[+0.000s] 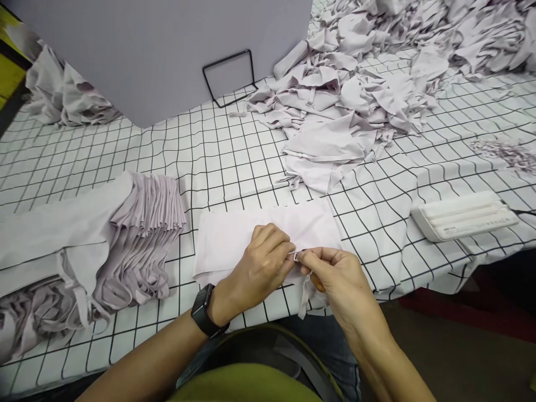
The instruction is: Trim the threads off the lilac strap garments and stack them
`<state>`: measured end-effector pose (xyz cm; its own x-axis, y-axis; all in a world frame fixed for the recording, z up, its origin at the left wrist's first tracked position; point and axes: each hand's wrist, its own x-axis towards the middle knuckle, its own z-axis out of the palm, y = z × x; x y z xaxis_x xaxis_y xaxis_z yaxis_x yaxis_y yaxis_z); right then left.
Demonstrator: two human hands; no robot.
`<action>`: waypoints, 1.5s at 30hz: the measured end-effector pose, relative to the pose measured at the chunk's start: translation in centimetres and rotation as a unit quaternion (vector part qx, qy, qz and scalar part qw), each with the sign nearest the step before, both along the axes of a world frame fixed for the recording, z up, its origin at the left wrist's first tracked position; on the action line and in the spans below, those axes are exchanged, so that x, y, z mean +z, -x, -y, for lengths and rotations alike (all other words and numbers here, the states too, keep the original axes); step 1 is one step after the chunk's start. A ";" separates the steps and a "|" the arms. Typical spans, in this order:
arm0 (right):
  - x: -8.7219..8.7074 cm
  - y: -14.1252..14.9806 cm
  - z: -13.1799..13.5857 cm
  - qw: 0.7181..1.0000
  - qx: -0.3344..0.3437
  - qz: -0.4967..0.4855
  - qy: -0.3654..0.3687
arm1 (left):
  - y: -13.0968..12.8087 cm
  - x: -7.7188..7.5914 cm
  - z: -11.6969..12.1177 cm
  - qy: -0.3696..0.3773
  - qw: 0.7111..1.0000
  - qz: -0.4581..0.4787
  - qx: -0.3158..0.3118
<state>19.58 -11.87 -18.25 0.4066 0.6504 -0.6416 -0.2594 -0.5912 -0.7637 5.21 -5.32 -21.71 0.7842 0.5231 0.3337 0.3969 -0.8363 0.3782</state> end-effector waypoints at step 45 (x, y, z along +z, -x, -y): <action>-7.0 7.0 8.2 0.909 0.376 0.113 -0.139 | 11.0 2.5 2.4 0.208 0.967 0.117 0.093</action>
<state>12.60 -20.03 -25.21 -0.1188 0.9232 -0.3656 0.3212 -0.3127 -0.8939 -5.80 -7.68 -19.23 0.5916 0.7751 0.2219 0.3885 -0.5152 0.7640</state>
